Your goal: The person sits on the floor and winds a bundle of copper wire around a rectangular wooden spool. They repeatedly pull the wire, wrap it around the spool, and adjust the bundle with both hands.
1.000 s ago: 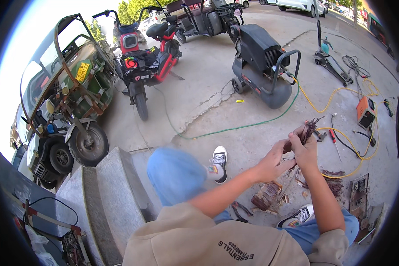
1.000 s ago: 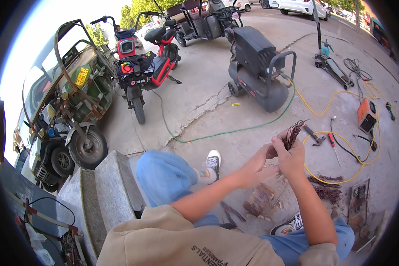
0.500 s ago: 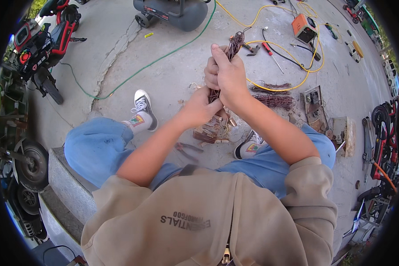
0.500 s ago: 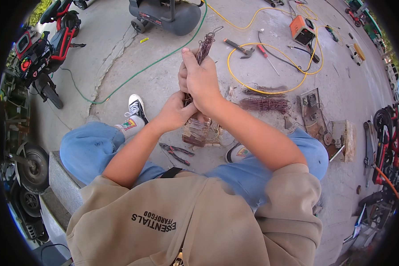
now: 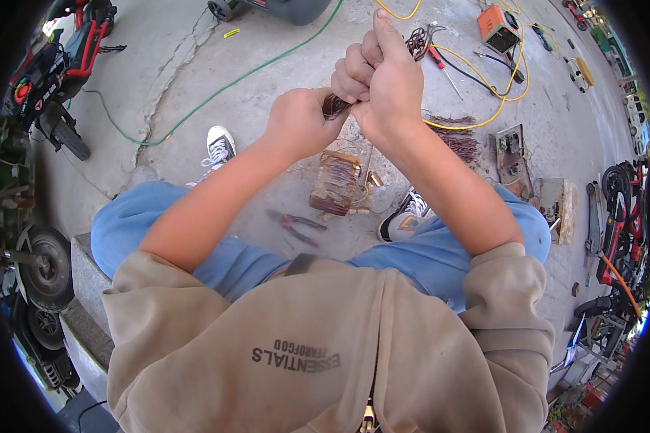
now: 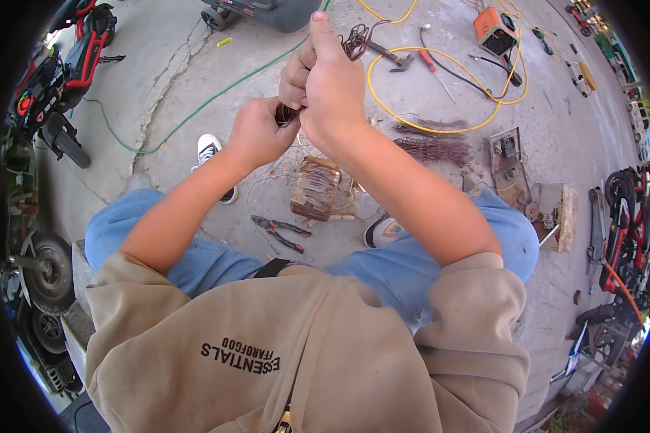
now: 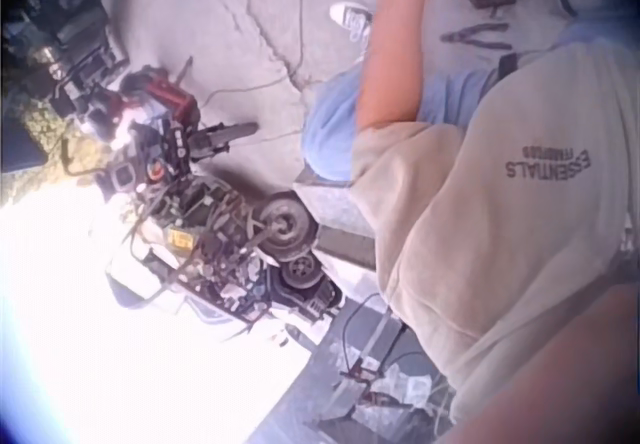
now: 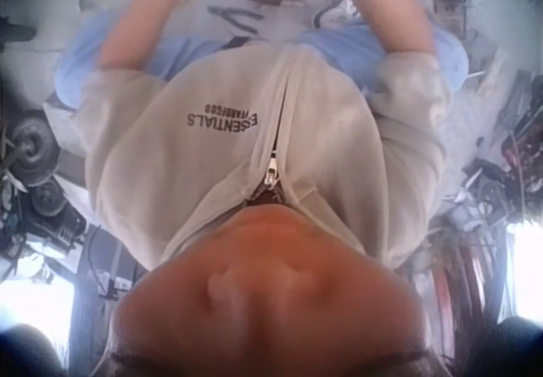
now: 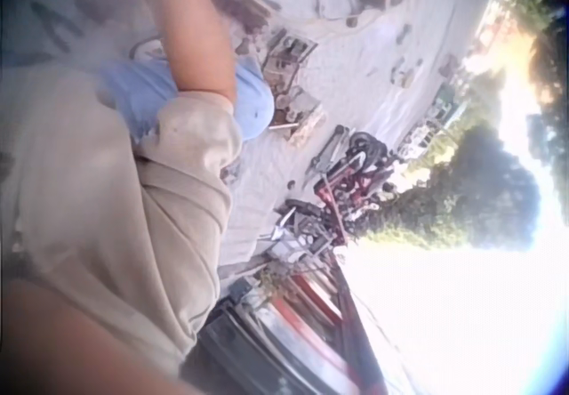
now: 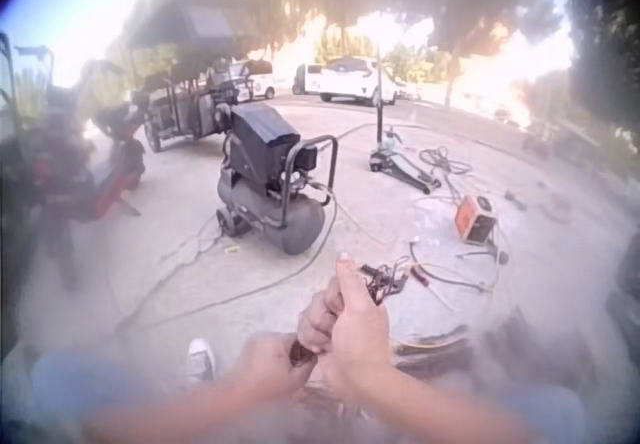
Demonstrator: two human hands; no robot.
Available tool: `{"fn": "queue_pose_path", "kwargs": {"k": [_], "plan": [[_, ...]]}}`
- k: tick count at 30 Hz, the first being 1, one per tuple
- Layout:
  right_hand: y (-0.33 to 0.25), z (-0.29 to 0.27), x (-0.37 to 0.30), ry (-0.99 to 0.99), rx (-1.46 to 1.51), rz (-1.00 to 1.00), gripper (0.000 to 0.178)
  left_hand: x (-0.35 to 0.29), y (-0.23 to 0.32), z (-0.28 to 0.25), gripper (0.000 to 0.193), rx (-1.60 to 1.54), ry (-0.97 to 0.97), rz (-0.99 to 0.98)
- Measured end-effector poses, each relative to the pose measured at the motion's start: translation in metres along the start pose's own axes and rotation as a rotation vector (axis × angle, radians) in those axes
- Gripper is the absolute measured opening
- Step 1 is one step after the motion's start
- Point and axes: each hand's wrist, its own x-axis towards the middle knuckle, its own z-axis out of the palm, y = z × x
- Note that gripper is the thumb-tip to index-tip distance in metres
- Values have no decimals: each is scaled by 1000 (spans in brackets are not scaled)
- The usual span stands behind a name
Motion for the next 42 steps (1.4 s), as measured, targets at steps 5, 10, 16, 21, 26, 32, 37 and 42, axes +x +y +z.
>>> {"fn": "queue_pose_path", "kwargs": {"k": [5, 10, 16, 21, 26, 32, 37, 42], "plan": [[-23, 8, 9, -206, -31, -26, 48, 22, 12, -33, 44, -240, -439, -290], [-50, -20, 31, -886, 101, -39, 55, 13, 34, -33, 42, -766, -704, -240], [-27, 6, 11, -80, -40, -102, 56, 8, 12, 9, 38, -255, -45, -56], [10, -53, 35, -257, -9, 4, 44, -11, -20, 1, 36, -18, -199, -108], [34, -88, 58, -48, -455, 44, 45, -29, -92, -38, 45, -17, -206, -62], [73, -181, 57, -489, -1467, 125, 59, -29, -133, -83, 42, 176, -145, -310], [116, -166, 44, -644, -1456, 290, 41, -32, -139, -61, 41, 273, -351, -173], [117, -174, 59, -586, -1184, 625, 37, -44, -139, -56, 43, 18, -545, -360]]}}
